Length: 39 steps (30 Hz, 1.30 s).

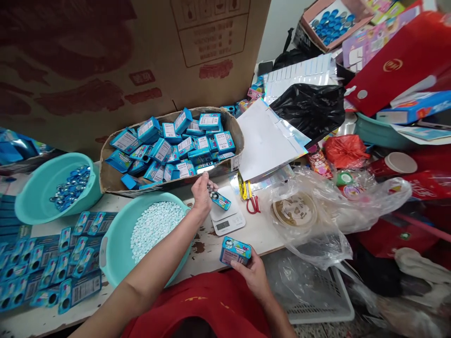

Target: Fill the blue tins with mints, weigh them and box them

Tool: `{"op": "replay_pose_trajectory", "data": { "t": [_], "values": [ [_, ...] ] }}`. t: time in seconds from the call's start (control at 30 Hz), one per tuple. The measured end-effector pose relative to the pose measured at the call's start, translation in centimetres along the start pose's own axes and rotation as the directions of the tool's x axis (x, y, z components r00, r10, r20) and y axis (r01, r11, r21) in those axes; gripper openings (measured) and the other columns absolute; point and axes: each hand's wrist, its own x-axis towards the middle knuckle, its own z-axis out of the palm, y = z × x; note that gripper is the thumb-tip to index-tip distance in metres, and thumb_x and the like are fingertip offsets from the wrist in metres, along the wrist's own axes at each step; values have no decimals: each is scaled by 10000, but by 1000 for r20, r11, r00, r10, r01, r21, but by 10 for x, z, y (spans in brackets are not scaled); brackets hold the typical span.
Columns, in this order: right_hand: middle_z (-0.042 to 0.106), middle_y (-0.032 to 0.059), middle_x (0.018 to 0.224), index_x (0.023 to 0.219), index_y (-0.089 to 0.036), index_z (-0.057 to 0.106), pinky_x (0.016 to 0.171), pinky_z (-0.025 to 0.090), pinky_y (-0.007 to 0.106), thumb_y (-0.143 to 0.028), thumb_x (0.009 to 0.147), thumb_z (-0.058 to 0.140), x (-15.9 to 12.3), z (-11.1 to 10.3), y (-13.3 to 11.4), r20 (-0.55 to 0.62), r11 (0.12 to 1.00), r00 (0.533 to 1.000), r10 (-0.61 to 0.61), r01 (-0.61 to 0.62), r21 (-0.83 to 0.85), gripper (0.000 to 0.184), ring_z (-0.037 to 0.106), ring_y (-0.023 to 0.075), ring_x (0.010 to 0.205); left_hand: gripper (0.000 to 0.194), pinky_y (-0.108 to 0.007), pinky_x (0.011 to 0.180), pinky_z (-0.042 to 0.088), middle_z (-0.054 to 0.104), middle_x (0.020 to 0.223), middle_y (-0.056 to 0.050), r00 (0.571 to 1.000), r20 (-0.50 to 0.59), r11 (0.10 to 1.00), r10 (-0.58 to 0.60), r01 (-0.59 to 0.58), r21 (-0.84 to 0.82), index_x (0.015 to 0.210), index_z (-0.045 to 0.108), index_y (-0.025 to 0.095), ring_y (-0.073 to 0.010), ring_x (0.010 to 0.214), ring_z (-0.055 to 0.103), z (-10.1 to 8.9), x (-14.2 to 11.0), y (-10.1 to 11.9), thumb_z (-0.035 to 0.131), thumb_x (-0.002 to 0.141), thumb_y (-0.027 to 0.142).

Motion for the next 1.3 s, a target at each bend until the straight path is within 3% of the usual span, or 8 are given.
{"op": "replay_pose_trajectory", "data": {
  "t": [0.2,0.5,0.67,0.87,0.97,1.07,1.2,1.3],
  "values": [
    [724,75,884,897,-192,622,841,512,433,-400,521,846,4,-4,-2,-3,1000,1000,14,-14,25,485,669,253,815,489,-204,473,392,389,427,72,999,-47,999,-24,26,26,530,419,176,-124,461,581,0,-1,2,643,675,585],
    [722,58,885,905,-199,616,835,516,398,-360,543,841,9,0,-2,42,999,999,18,-20,42,457,667,228,813,520,-197,455,380,384,437,74,987,-100,990,-128,122,-69,558,388,183,-117,457,570,3,3,9,650,656,620],
    [724,60,882,907,-196,616,829,515,393,-369,537,842,6,0,1,43,999,998,46,-46,15,467,665,224,799,477,-167,394,287,414,468,65,977,-27,971,-214,209,-116,597,426,173,-56,397,452,-12,0,24,684,658,569],
    [722,53,858,886,-197,616,803,520,378,-387,531,842,-3,-3,6,72,995,993,96,-98,21,461,664,220,782,392,-169,380,206,479,563,36,945,82,925,-316,288,249,832,636,133,-53,440,425,-51,-12,40,747,588,419],
    [715,40,846,894,-200,614,796,520,362,-375,538,839,-6,-1,8,114,994,989,96,-101,34,456,659,210,777,372,-192,398,184,386,486,66,935,119,852,-333,245,463,797,655,135,-50,402,330,-62,-16,36,693,620,460],
    [708,29,851,916,-207,609,795,517,344,-361,546,835,-7,2,10,129,996,989,76,-82,43,461,654,199,785,326,-210,443,209,355,461,71,928,232,757,-291,75,649,758,653,161,-65,416,303,-63,-20,30,618,697,479],
    [702,26,859,936,-209,607,795,514,331,-363,552,830,-4,1,12,123,999,992,29,-33,30,469,646,194,789,218,-236,535,278,497,532,37,896,387,431,-218,-268,862,807,683,221,-124,535,445,-51,-26,29,571,776,406],
    [698,27,833,921,-204,615,771,519,327,-374,542,833,-2,-1,11,104,1000,995,7,-8,16,470,640,194,767,184,-245,579,305,588,606,25,863,453,211,-223,-411,887,888,699,280,-156,605,522,-42,-31,31,555,811,364]
  ]
}}
